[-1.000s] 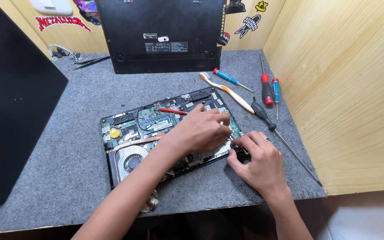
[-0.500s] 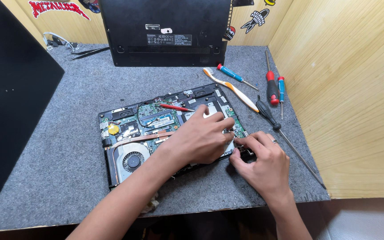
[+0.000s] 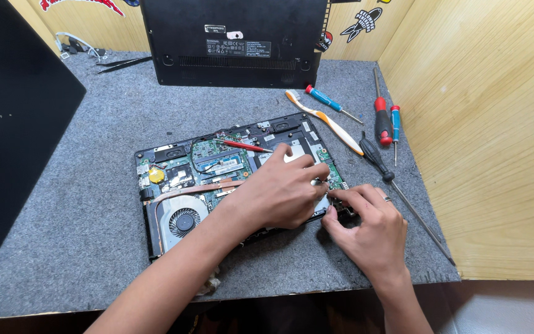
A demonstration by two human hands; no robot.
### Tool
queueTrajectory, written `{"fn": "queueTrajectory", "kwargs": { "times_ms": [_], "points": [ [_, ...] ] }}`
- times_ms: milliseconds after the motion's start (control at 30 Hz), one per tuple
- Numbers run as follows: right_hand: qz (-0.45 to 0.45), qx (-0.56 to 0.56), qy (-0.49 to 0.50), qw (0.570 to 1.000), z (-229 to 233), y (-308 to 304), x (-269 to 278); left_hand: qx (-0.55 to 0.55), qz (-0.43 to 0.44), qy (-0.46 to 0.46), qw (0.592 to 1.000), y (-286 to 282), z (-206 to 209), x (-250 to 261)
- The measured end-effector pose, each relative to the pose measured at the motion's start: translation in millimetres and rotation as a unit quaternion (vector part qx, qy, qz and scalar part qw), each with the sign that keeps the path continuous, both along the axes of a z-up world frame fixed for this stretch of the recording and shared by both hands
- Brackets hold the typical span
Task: The person cleans a RAM module with a toothbrush, then inserts it into the motherboard slot. They reconnect a small cable, place a metal shield over the drive bay, and secure it with a screwdriver.
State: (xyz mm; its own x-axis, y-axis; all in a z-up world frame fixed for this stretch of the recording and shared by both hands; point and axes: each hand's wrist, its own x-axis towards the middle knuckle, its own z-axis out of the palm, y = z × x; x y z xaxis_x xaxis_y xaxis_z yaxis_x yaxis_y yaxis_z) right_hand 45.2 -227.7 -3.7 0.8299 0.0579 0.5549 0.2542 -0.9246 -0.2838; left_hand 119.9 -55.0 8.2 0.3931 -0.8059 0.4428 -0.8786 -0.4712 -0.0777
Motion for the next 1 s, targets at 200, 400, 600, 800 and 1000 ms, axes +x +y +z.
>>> {"fn": "queueTrajectory", "kwargs": {
  "times_ms": [200,400,600,800,1000],
  "points": [
    [0.022,-0.031,-0.015,0.999,0.2,-2.1,0.0,0.007,-0.001,0.009,1.000,-0.8,0.8,-4.0],
    [0.025,-0.038,-0.038,0.998,-2.9,-2.4,-0.3,0.008,0.018,0.071,0.997,3.9,1.5,0.1],
    [0.006,-0.030,-0.023,0.999,2.1,2.1,-1.8,0.001,0.004,0.129,0.992,7.7,6.9,1.9],
    [0.034,-0.020,-0.025,0.999,1.3,-1.0,-0.1,-0.020,0.007,0.063,0.998,4.7,-4.3,3.5],
    [0.157,0.004,-0.046,0.987,9.0,-3.9,3.5,-0.017,0.013,0.058,0.998,0.6,-4.3,4.1]
  ]
}}
